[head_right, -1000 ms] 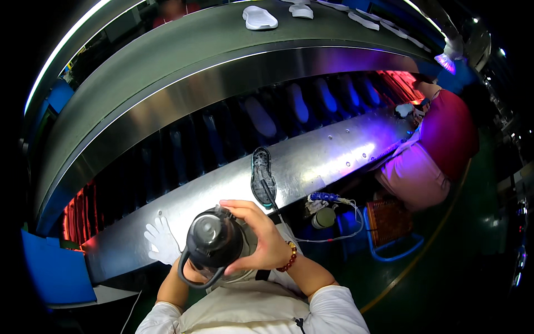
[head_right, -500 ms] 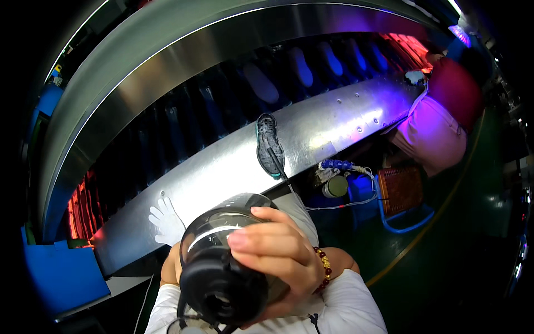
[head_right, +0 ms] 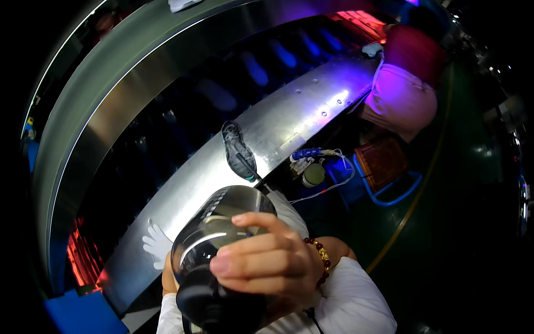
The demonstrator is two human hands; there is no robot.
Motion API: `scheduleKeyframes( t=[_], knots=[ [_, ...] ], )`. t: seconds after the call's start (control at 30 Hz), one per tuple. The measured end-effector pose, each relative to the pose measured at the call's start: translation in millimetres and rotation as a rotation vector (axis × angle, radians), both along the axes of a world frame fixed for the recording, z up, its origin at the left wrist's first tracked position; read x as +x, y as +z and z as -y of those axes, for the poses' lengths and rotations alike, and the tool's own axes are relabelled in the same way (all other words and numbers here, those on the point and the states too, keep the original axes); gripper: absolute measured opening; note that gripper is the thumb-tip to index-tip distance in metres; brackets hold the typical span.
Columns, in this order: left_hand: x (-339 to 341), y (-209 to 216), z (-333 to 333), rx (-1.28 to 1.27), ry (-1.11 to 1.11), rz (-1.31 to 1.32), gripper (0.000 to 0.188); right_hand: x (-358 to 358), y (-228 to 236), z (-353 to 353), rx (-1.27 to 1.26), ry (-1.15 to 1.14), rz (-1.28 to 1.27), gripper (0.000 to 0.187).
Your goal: The person uses a brush to apply a liquid substance to the edges and bottom surface of a shoe sole. The person picks up a sole from a conveyor belt, paints the perimeter and parts of the base by hand, and then places the sole back onto the belt, repeating this with multiple soles.
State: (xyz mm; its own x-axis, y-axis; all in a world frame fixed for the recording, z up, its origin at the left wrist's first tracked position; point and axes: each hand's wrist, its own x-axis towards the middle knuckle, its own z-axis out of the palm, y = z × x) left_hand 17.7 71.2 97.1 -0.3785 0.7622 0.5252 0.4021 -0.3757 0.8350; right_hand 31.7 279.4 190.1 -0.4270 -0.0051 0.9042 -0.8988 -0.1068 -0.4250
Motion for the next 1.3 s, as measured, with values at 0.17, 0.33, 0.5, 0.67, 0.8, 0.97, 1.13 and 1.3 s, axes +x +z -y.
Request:
scheduleKeyframes(
  t=[0.17,0.33,0.5,0.67,0.8,0.97,1.13,1.3],
  knots=[
    [-4,-7,-6,0.006,-0.031,0.015,0.037,2,-3,8,0.067,-0.172,0.250,0.070],
    [3,-22,8,-0.044,0.042,0.082,0.036,-17,-14,-5,0.431,0.045,0.339,0.093],
    [4,-23,15,-0.117,0.027,0.393,0.046,-28,-29,0,0.413,0.105,0.313,0.095],
    [10,-33,11,-0.030,0.124,0.471,0.065,-28,-36,1,0.457,0.091,0.307,0.101],
    [14,-27,15,-0.050,0.189,0.504,0.067,-27,-38,2,0.444,0.104,0.316,0.101],
    [15,-23,18,-0.085,0.100,0.539,0.069,-26,-38,5,0.423,0.109,0.296,0.101],
    [16,-13,18,-0.100,0.177,0.594,0.076,-28,-36,7,0.420,0.099,0.266,0.102],
    [14,0,13,0.074,0.195,0.519,0.083,-28,-36,7,0.388,0.098,0.289,0.102]
  ],
)
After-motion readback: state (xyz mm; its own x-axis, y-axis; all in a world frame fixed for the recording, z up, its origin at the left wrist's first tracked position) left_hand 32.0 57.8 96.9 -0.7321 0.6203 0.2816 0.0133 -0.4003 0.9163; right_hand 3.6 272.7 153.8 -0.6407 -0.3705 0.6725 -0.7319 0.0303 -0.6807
